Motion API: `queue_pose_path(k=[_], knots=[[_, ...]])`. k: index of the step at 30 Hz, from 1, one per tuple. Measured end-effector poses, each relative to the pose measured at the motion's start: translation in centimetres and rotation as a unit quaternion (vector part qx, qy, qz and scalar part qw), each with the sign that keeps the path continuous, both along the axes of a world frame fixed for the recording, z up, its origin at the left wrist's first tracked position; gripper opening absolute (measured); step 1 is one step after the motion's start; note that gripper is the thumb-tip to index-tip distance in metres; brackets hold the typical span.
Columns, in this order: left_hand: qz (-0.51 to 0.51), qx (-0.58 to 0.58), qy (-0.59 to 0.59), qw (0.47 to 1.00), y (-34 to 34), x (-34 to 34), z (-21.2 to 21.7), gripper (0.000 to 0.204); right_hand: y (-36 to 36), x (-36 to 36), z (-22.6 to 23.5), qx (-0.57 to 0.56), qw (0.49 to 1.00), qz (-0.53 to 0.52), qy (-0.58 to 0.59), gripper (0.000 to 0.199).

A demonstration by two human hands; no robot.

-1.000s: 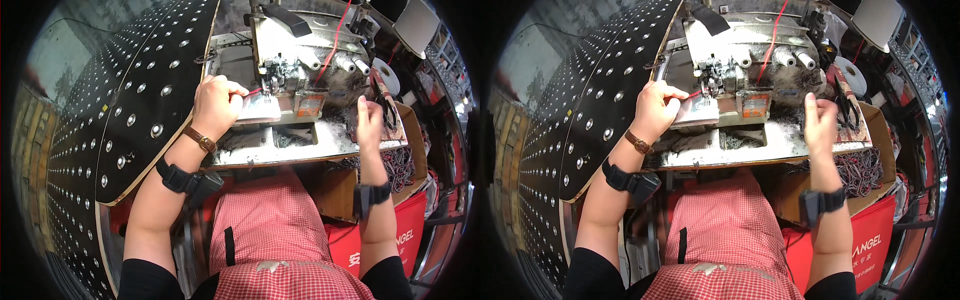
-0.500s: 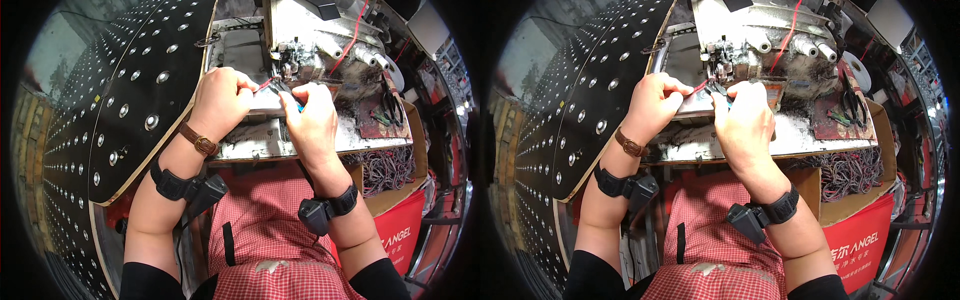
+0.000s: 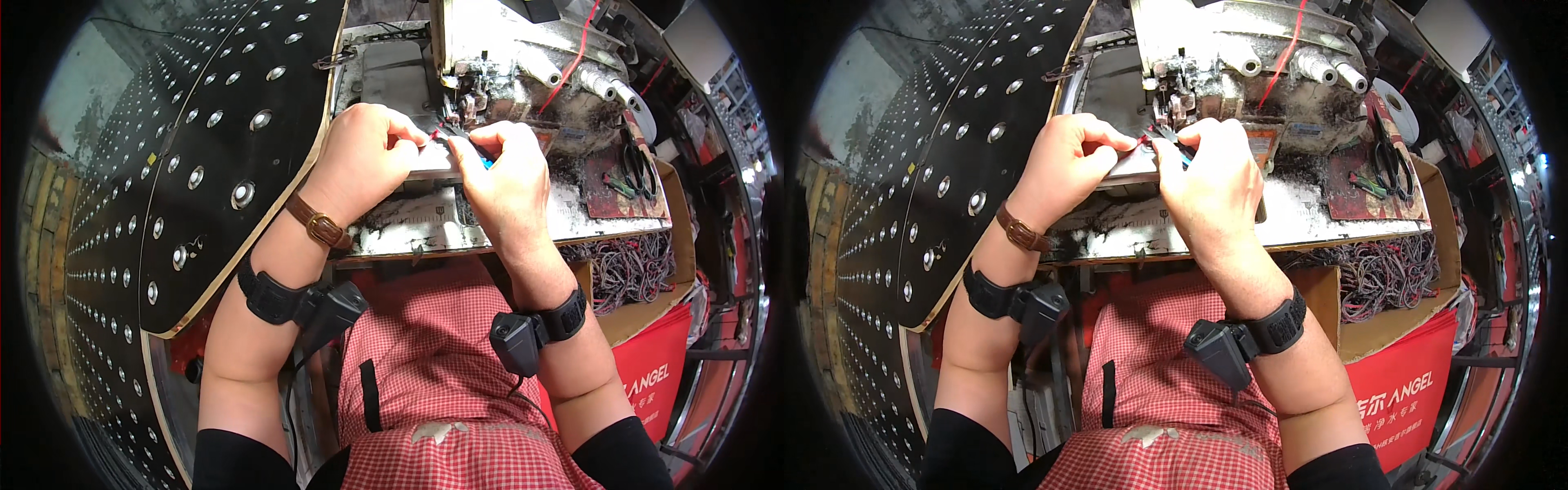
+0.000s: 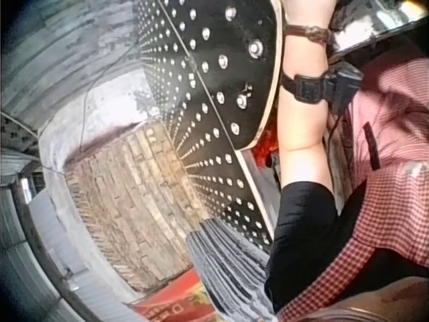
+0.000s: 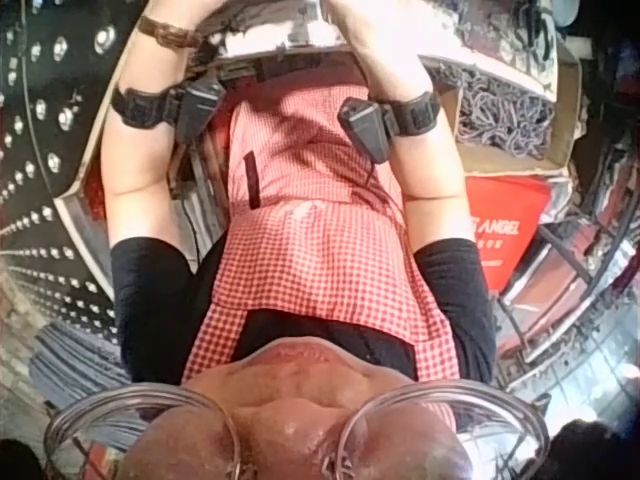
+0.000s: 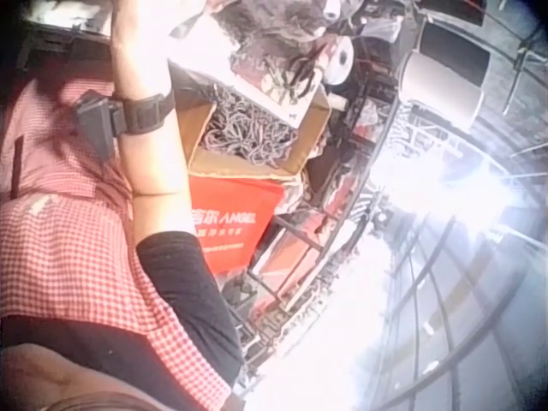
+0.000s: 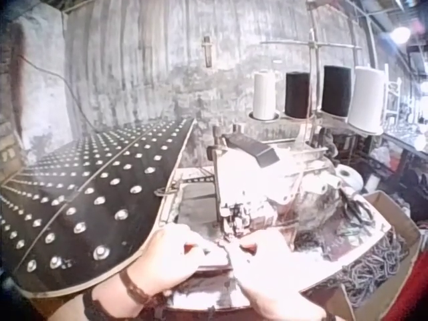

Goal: The person is sewing the edges of fabric panels using an industrial overlock sewing machine.

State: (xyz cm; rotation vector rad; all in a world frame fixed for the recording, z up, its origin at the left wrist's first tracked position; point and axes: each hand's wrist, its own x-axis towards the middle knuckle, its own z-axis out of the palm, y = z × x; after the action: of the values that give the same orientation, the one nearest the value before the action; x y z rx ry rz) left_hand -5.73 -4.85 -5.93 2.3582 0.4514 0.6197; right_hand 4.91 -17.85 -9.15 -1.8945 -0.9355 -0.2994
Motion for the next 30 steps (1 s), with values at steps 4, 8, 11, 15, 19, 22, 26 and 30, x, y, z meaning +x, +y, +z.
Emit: queue_pose_path(k=[4, 8, 11, 15, 19, 22, 26, 30], knots=[[0.077, 0.253, -0.089, 0.960, 1.6, 0.6, -0.3, 0.014, -0.2, 0.0, 0.1, 0.019, 0.999, 0.039, -0.021, 0.024], [0.020, 0.051, -0.028, 0.998, 2.3, 3.0, -0.1, 0.020, 0.0, 0.0, 0.3, 0.035, 0.997, 0.049, -0.052, 0.022], [-0.027, -0.019, -0.013, 0.999, 2.0, 3.9, -0.2, 0.023, -0.2, 0.0, 0.7, 0.004, 0.995, 0.052, -0.084, 0.021], [-0.026, -0.209, 0.000, 0.978, 2.2, 3.0, 0.6, 0.011, -0.6, -0.2, 1.5, -0.027, 0.991, 0.014, -0.129, 0.020], [-0.038, -0.267, -0.015, 0.963, 1.7, 2.4, 1.0, 0.008, -0.1, -0.9, 2.2, -0.064, 0.989, -0.045, -0.129, 0.023], [-0.059, -0.216, -0.033, 0.974, 1.6, 2.2, 0.8, 0.006, 0.7, -0.7, 2.2, -0.078, 0.982, -0.052, -0.163, 0.020], [-0.069, -0.238, -0.092, 0.965, 1.4, 2.3, 0.1, 0.002, -0.3, -0.3, 1.5, -0.030, 0.995, -0.024, -0.088, 0.018], [-0.149, -0.323, -0.105, 0.929, 1.0, 2.5, -0.1, 0.006, -2.6, -0.4, 0.5, 0.012, 1.000, -0.008, -0.020, 0.017]])
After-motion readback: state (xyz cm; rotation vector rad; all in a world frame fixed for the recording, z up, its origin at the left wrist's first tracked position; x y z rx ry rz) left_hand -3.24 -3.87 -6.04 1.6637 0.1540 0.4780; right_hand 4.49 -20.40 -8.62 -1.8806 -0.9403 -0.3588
